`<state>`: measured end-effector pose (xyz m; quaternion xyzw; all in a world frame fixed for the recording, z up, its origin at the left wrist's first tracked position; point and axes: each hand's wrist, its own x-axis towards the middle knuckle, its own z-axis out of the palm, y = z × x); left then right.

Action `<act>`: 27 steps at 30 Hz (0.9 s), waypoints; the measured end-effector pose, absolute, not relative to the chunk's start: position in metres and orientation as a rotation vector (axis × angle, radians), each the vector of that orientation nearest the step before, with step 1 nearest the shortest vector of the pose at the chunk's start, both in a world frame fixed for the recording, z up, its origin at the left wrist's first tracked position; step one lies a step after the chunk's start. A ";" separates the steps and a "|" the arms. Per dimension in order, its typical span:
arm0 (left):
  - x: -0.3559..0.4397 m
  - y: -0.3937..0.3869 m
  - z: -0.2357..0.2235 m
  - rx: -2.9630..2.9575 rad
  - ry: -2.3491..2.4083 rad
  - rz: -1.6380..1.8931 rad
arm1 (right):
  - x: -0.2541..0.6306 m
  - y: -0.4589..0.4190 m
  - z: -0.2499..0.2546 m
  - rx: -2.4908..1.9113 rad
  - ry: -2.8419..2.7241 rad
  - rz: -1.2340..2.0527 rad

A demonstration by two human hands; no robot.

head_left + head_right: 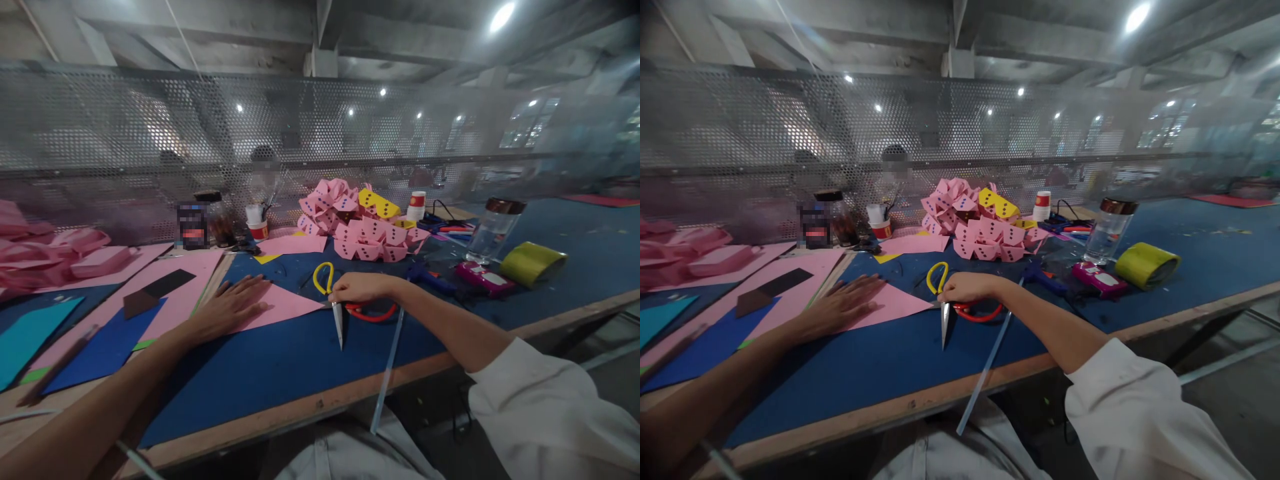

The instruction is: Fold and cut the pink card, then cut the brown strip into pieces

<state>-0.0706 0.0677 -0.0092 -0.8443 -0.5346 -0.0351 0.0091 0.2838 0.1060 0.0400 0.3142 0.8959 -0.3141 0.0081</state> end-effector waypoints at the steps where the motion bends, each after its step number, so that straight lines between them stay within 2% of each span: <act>1: -0.072 0.068 -0.010 -2.633 -1.653 -0.114 | 0.283 0.106 0.040 0.981 2.803 -0.974; 14: -0.065 0.061 -0.008 -2.614 -1.552 -0.174 | 0.274 0.097 0.045 1.077 2.796 -0.848; 22: -0.062 0.059 -0.005 -2.602 -1.621 -0.098 | 0.278 0.099 0.042 0.946 2.794 -1.031; 27: -0.064 0.060 -0.007 -2.609 -1.598 -0.109 | 0.276 0.098 0.041 0.992 2.815 -0.997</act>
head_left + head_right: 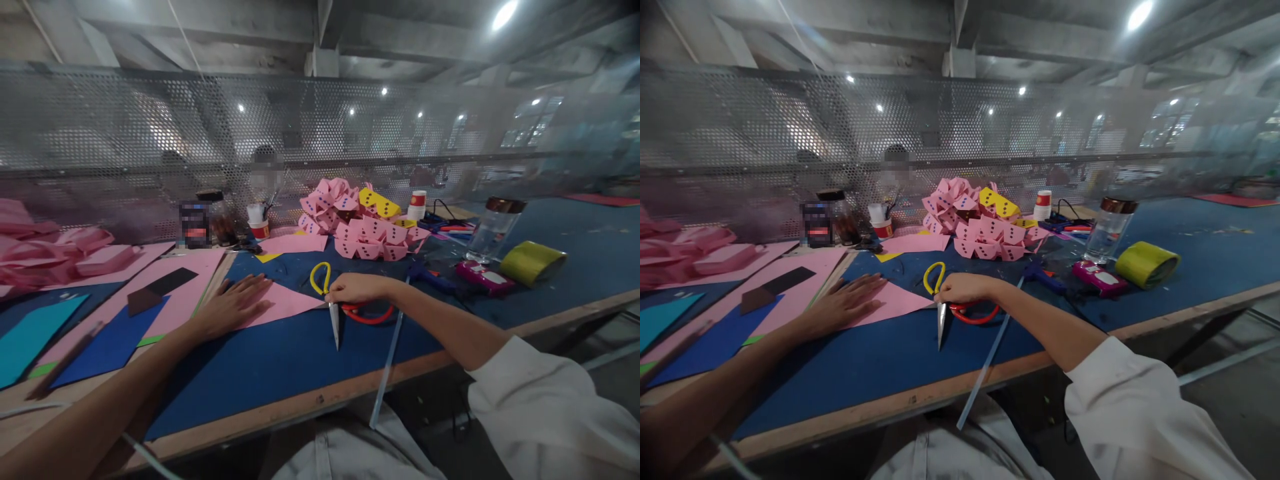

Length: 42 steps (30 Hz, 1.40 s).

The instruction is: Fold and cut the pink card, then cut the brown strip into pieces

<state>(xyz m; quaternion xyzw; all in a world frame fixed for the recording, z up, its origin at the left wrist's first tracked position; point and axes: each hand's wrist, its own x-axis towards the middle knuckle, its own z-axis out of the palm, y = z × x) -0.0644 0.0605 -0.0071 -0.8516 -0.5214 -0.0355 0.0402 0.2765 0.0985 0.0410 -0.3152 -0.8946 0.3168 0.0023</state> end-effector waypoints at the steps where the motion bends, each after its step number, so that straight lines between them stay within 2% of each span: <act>1: -0.065 0.061 -0.007 -2.612 -1.589 -0.111 | 0.276 0.099 0.041 -0.988 -2.808 0.991; 6: -0.065 0.062 -0.008 -2.602 -1.606 -0.088 | 0.277 0.100 0.040 -0.947 -2.817 1.066; 12: -0.066 0.062 -0.009 -2.596 -1.593 -0.111 | 0.274 0.097 0.041 -1.009 -2.811 0.971; 42: -0.064 0.060 -0.007 -2.607 -1.566 -0.116 | 0.271 0.092 0.042 -1.027 -2.796 1.019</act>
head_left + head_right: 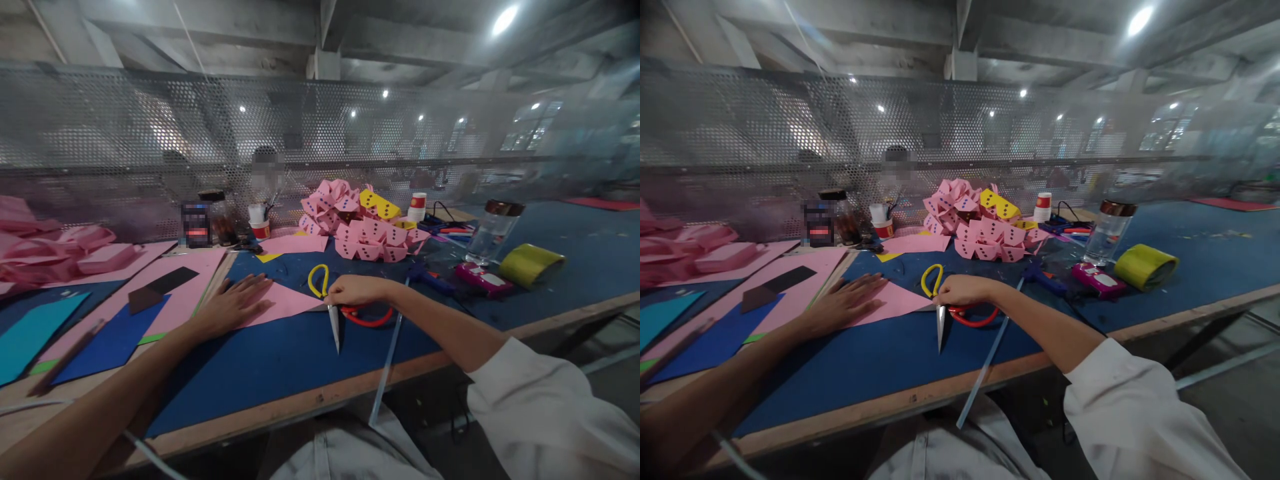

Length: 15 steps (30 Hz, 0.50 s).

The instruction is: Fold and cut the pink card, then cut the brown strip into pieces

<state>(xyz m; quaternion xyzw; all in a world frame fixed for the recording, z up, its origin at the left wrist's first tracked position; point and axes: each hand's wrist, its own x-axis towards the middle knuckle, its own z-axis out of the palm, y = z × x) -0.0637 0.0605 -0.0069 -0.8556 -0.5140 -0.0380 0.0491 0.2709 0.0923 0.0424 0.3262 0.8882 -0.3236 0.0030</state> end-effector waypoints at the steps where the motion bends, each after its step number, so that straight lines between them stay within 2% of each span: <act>1: -0.065 0.061 -0.008 -2.610 -1.561 -0.113 | 0.270 0.092 0.042 1.038 2.785 -1.016; 15: -0.061 0.058 -0.004 -2.604 -1.611 -0.134 | 0.267 0.092 0.041 1.031 2.829 -0.951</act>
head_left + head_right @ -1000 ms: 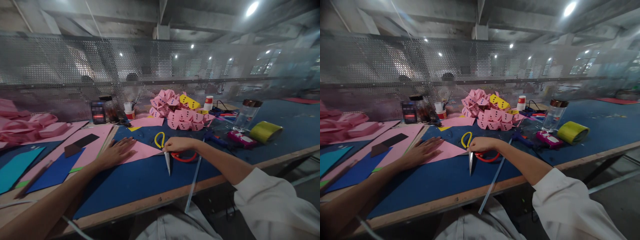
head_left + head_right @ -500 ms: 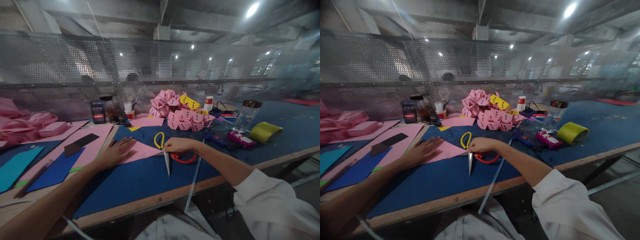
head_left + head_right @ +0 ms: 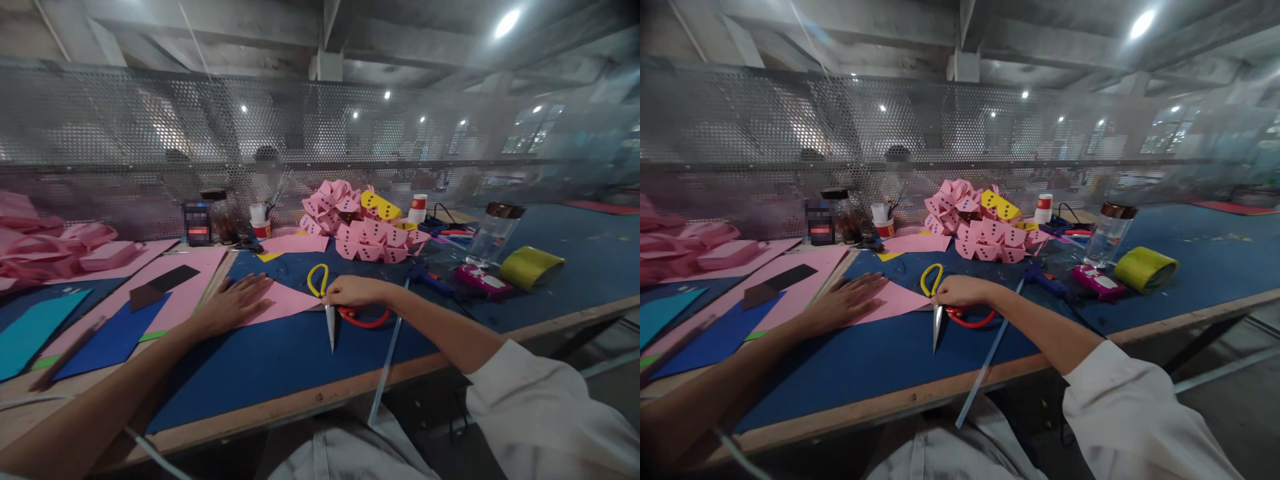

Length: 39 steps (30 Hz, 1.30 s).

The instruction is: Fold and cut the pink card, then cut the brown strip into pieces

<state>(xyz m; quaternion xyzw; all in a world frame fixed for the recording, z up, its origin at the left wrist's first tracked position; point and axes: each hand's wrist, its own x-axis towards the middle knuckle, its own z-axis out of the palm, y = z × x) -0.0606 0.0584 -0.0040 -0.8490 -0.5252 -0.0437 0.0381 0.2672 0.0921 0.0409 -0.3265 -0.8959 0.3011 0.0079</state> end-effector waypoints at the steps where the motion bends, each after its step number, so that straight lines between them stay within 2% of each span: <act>1: -0.061 0.059 -0.005 -2.603 -1.606 -0.130 | 0.267 0.092 0.041 -1.029 -2.803 0.943; 29: -0.074 0.064 -0.009 -2.611 -1.492 -0.147 | 0.268 0.089 0.042 -0.992 -2.795 0.977; 33: -0.082 0.059 0.004 -2.632 -1.617 -0.212 | 0.267 0.090 0.042 -1.016 -2.816 0.922; 39: -0.078 0.050 0.011 -2.691 -1.737 -0.046 | 0.267 0.089 0.044 -1.038 -2.818 0.919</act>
